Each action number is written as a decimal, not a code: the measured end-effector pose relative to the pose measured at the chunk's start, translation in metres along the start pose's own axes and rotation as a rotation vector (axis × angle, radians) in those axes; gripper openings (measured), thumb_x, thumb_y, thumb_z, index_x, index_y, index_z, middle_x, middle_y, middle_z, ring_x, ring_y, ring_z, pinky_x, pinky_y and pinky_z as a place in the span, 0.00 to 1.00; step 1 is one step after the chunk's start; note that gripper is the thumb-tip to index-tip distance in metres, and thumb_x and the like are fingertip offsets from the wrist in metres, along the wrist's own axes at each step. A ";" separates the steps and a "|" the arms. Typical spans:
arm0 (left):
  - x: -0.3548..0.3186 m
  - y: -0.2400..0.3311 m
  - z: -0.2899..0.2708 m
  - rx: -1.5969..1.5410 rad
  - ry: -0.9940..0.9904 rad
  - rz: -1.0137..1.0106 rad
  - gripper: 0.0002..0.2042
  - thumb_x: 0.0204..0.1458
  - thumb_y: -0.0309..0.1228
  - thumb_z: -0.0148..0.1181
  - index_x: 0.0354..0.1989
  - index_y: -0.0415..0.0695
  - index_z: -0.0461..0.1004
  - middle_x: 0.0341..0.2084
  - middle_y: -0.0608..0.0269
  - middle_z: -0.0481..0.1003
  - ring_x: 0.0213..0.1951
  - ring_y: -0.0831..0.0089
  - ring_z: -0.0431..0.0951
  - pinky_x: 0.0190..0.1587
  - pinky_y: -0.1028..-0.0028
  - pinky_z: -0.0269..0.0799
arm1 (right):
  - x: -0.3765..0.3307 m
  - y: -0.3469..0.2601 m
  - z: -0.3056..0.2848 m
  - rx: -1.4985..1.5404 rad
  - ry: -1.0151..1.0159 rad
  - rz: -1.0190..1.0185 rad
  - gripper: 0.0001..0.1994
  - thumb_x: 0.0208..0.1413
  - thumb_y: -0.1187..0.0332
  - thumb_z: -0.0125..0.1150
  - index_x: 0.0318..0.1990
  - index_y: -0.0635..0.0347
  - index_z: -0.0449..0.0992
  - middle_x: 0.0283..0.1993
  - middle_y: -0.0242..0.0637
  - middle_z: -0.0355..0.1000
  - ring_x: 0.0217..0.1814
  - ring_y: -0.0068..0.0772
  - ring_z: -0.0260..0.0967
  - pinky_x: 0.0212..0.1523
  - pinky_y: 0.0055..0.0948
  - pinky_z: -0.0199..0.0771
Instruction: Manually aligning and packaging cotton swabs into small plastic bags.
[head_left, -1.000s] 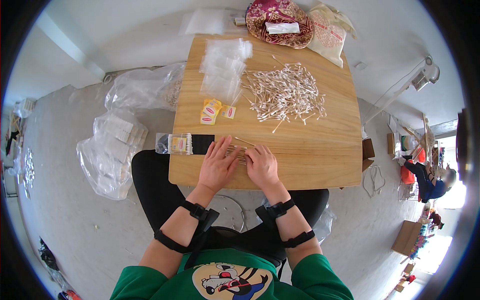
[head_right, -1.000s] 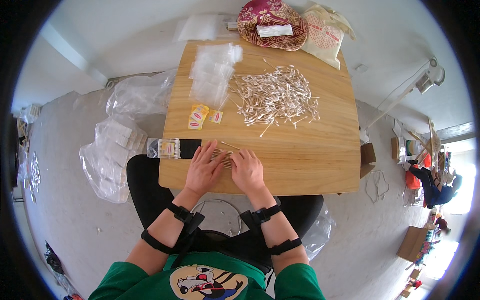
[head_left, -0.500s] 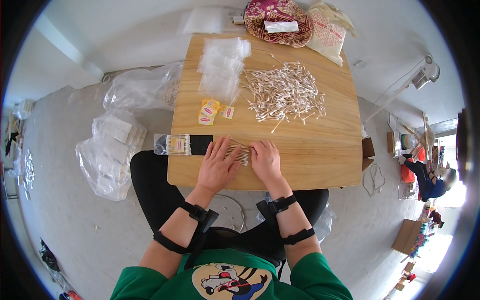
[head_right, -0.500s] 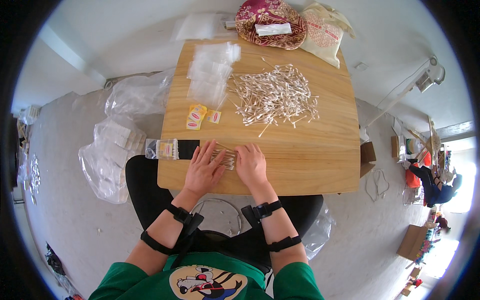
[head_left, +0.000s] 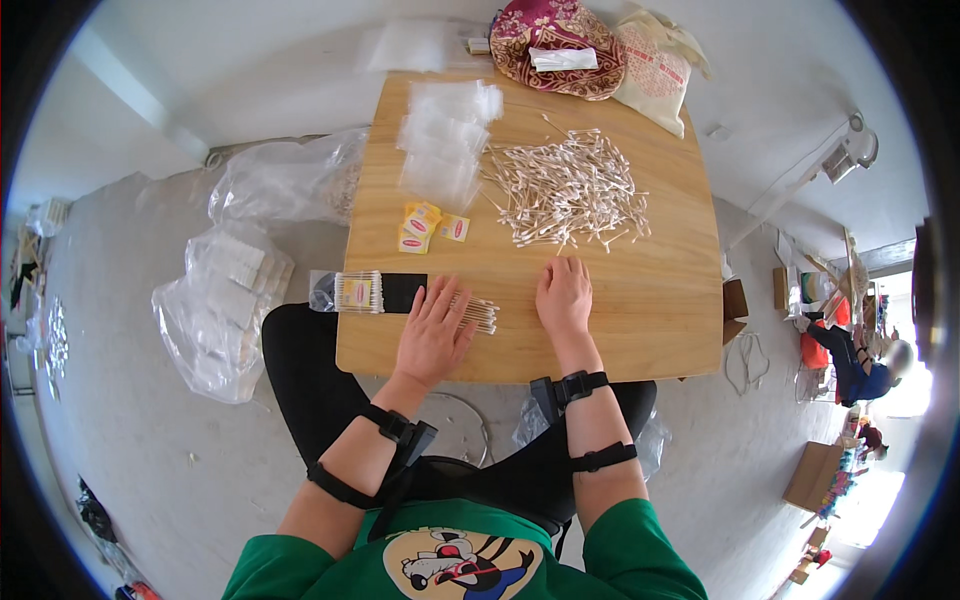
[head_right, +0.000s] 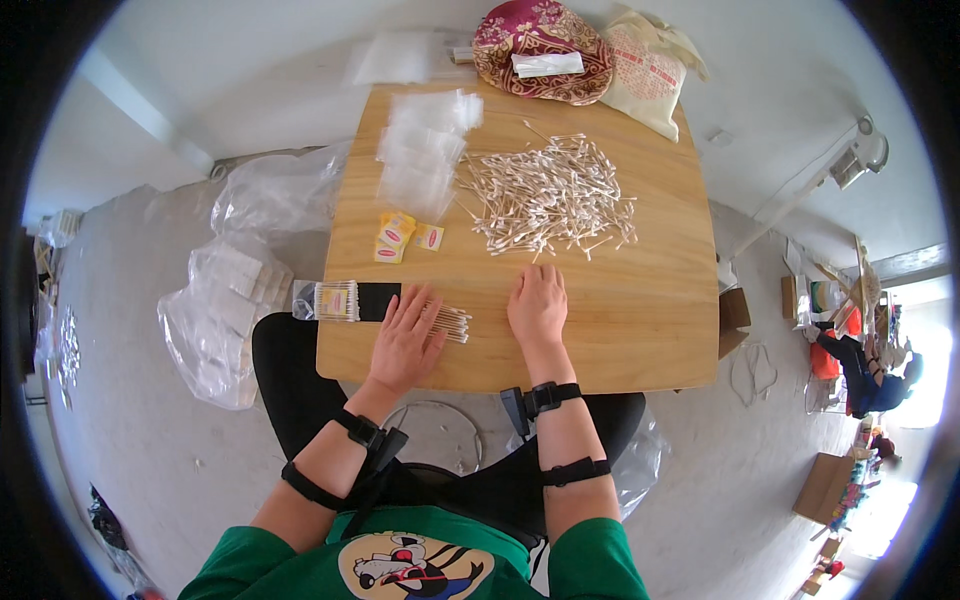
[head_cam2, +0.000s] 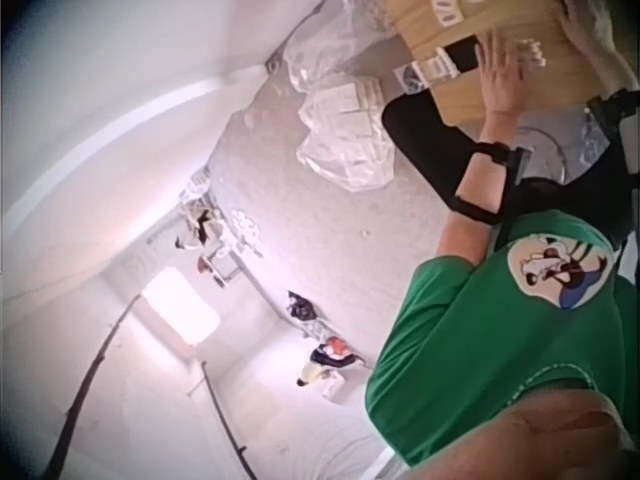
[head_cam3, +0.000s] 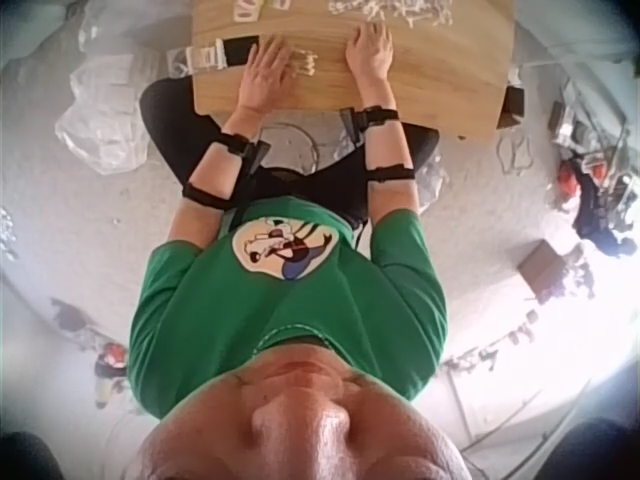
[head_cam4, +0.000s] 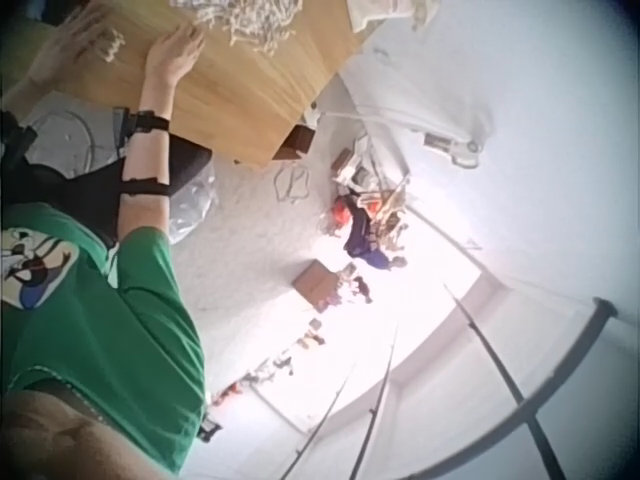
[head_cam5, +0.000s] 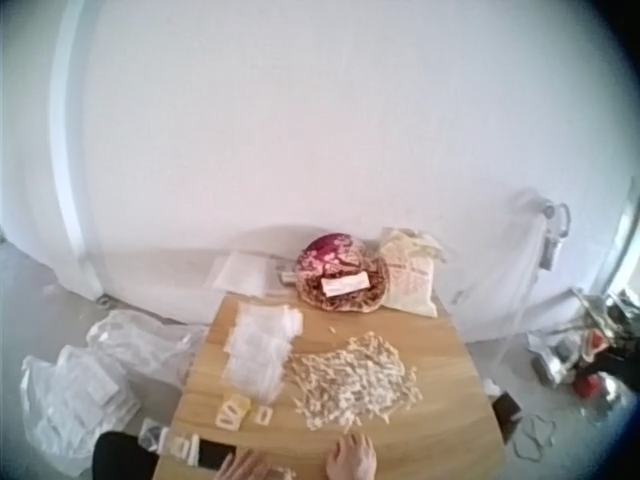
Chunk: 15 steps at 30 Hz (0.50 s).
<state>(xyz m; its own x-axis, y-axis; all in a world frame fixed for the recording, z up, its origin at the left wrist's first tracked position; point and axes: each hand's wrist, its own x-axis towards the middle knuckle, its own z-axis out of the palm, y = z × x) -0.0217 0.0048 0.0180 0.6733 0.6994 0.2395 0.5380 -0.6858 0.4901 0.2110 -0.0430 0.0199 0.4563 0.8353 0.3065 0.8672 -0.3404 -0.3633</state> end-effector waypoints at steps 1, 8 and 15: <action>0.000 0.000 0.000 -0.014 -0.027 0.012 0.24 0.61 0.41 0.53 0.64 0.42 0.66 0.68 0.51 0.61 0.70 0.56 0.58 0.71 0.54 0.50 | -0.003 0.001 0.001 0.010 -0.004 0.026 0.05 0.54 0.72 0.61 0.38 0.58 0.72 0.39 0.43 0.71 0.44 0.50 0.69 0.44 0.45 0.72; 0.000 0.003 -0.004 -0.023 -0.028 0.027 0.23 0.62 0.40 0.53 0.63 0.43 0.68 0.68 0.52 0.61 0.70 0.57 0.59 0.71 0.54 0.50 | -0.027 -0.005 -0.004 0.099 0.077 0.086 0.04 0.53 0.76 0.57 0.37 0.60 0.72 0.35 0.44 0.71 0.41 0.52 0.70 0.42 0.46 0.71; -0.002 -0.002 0.000 -0.137 -0.013 0.001 0.23 0.61 0.39 0.53 0.62 0.42 0.68 0.67 0.50 0.61 0.69 0.56 0.60 0.71 0.54 0.50 | -0.025 -0.033 -0.004 0.238 -0.036 -0.087 0.05 0.51 0.77 0.58 0.36 0.60 0.76 0.37 0.44 0.73 0.42 0.51 0.71 0.44 0.45 0.73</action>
<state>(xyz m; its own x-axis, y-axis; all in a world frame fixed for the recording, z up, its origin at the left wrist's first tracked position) -0.0239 0.0050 0.0161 0.6807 0.6957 0.2294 0.4640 -0.6518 0.5999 0.1718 -0.0545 0.0272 0.3709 0.8733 0.3159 0.8296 -0.1587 -0.5354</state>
